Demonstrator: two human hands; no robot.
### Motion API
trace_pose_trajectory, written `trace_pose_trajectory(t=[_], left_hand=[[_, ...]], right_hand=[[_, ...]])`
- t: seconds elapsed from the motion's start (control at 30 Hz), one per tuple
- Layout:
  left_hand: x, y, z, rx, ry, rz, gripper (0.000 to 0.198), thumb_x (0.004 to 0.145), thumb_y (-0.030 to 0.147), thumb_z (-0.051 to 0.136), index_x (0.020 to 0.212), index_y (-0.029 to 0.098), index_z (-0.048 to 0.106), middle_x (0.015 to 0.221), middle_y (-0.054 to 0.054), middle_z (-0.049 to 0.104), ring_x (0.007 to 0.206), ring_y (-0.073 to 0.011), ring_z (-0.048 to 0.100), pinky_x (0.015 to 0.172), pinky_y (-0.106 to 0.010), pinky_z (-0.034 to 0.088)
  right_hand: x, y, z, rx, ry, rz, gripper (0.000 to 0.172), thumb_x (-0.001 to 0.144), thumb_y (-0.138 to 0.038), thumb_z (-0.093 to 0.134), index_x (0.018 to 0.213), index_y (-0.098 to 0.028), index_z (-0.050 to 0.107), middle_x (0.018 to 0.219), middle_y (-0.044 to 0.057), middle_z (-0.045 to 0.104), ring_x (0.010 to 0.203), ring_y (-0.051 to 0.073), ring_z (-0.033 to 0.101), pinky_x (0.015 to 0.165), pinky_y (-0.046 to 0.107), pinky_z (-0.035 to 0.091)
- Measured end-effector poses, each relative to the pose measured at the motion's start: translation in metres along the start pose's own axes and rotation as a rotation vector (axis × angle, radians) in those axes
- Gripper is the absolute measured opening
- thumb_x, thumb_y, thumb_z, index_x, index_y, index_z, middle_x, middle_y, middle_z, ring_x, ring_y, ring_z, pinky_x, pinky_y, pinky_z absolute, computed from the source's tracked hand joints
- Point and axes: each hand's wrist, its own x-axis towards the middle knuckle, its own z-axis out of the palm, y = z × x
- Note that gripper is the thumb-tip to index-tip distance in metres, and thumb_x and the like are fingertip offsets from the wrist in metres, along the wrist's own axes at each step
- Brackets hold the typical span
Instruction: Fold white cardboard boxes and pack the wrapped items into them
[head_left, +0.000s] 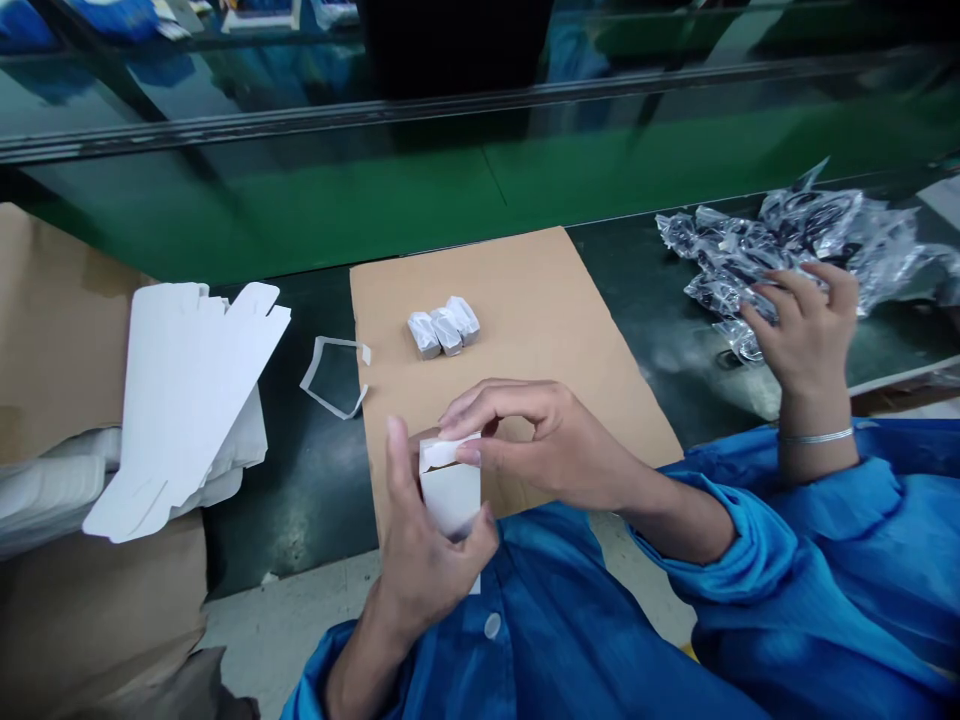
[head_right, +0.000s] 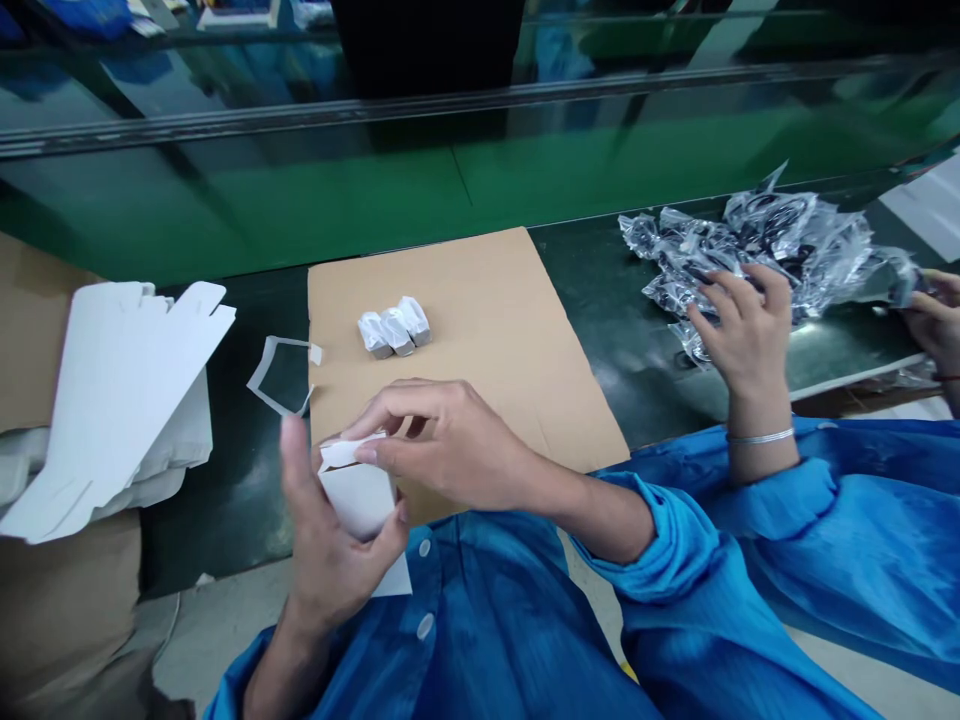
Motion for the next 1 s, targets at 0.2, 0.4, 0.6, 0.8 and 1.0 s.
trace_pose_trajectory(t=[0.2,0.4,0.6,0.8,1.0], left_hand=[[0.000,0.002,-0.004,0.061,-0.033,-0.017,0.103,0.079,0.027,0.070,0.160,0.026,0.006,0.158,-0.015,0.033,0.131,-0.0274,0.053,0.097,-0.035,0.053],[-0.005,0.005,0.009,-0.063,0.072,-0.152,0.095,0.076,0.026,0.075,0.156,0.027,0.025,0.151,-0.013,0.044,0.123,-0.0262,0.060,0.092,-0.032,0.055],[0.020,-0.017,0.021,-0.600,0.412,-0.504,0.074,0.086,0.033,0.070,0.147,0.029,0.027,0.116,-0.008,0.066,0.098,-0.0184,0.071,0.086,-0.034,0.059],[0.015,-0.042,0.013,-0.464,0.456,-0.467,0.058,0.083,0.037,0.075,0.134,0.021,0.051,0.126,-0.010,0.066,0.110,-0.0191,0.067,0.088,-0.026,0.057],[0.000,-0.029,0.005,-0.234,0.586,-0.377,0.071,0.077,0.045,0.079,0.139,0.019,0.055,0.117,-0.009,0.072,0.086,-0.0165,0.072,0.073,-0.025,0.060]], right_hand=[[-0.009,0.017,0.013,-0.251,0.040,-0.382,0.016,0.089,-0.021,0.070,0.104,-0.015,0.070,0.112,0.011,0.074,0.106,0.018,0.068,0.092,0.035,0.056],[-0.017,0.032,0.031,-0.393,0.155,-0.473,0.013,0.094,-0.019,0.060,0.105,-0.017,0.065,0.119,0.012,0.072,0.110,0.019,0.065,0.094,0.038,0.055],[-0.017,0.030,0.014,-0.147,-0.093,0.207,0.076,0.082,-0.031,0.075,0.150,-0.023,0.040,0.123,0.010,0.068,0.101,0.020,0.067,0.081,0.034,0.056],[-0.001,0.041,-0.016,-0.041,-0.307,0.290,0.042,0.087,-0.024,0.067,0.129,-0.020,0.064,0.102,0.003,0.070,0.087,0.012,0.063,0.072,0.023,0.050],[-0.001,0.033,-0.020,-0.146,-0.308,0.268,0.036,0.090,-0.033,0.067,0.125,-0.023,0.068,0.107,0.004,0.072,0.088,0.014,0.063,0.076,0.026,0.052]])
